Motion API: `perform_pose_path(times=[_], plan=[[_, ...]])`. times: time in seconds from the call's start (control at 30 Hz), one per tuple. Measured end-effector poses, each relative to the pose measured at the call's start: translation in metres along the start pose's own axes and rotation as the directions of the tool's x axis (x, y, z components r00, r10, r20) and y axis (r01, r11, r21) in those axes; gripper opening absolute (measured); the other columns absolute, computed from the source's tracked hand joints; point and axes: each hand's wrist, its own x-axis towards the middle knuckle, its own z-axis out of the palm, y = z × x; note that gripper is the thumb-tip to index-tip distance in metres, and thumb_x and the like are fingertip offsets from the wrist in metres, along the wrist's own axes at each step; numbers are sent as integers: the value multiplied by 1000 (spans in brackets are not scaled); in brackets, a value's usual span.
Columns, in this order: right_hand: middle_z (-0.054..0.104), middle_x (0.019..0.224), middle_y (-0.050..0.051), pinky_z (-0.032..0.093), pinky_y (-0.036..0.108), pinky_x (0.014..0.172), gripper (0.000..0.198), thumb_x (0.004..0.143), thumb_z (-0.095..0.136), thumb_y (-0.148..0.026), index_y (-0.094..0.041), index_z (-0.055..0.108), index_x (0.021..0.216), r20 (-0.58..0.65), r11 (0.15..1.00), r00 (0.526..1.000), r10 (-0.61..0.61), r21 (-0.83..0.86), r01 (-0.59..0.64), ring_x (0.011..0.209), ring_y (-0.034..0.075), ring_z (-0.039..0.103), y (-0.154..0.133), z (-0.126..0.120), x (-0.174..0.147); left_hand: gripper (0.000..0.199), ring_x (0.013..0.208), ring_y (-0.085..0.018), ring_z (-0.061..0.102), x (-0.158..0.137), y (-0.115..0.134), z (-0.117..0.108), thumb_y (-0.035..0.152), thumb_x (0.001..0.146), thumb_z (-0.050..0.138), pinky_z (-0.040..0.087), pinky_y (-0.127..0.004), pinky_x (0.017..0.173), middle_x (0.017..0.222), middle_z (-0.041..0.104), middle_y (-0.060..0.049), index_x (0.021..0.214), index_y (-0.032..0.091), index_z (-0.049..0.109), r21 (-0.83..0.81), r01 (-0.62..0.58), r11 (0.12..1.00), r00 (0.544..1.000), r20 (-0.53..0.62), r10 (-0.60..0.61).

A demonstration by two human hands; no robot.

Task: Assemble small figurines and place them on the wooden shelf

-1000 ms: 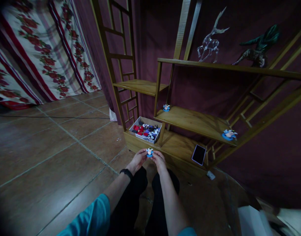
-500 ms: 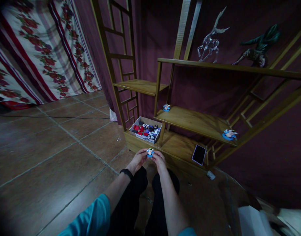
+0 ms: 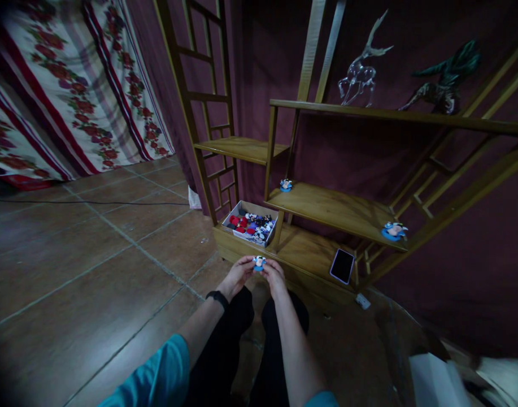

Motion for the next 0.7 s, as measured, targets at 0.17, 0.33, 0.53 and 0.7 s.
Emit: perform_pose_path(times=[0.17,0.33,0.53,0.7], plan=[[70,81,2,51,26,67,25,56,76,-25,-19,64,77,-6,1000,1000,-7,12,7,75,16,65,2,-1,2,25,66,-12,60,-1,0,0,15,57,76,45,-23,63,78,68,-5,80,14,67,0,-10,1000,1000,9,10],[70,82,3,50,25,66,25,55,76,-25,-19,64,76,-1,1000,1000,-13,10,13,75,16,65,1,0,1,24,65,-12,61,-1,0,1,15,58,75,45,-23,63,77,68,-5,80,15,66,-2,0,1000,1000,-15,0],[70,83,3,50,25,65,25,57,75,-26,-19,64,78,-1,1000,1000,4,-13,-4,75,16,65,1,0,1,23,63,-12,61,3,-2,-1,15,59,75,46,-23,61,76,68,-6,81,14,65,-9,29,1000,999,-40,-29],[71,86,3,50,24,65,26,57,74,-27,-19,65,81,17,999,1000,13,-35,-12,76,16,65,1,-2,3,23,63,-13,61,4,-3,-2,16,60,75,46,-23,61,76,68,-7,81,13,66,-19,29,999,999,-33,-29]])
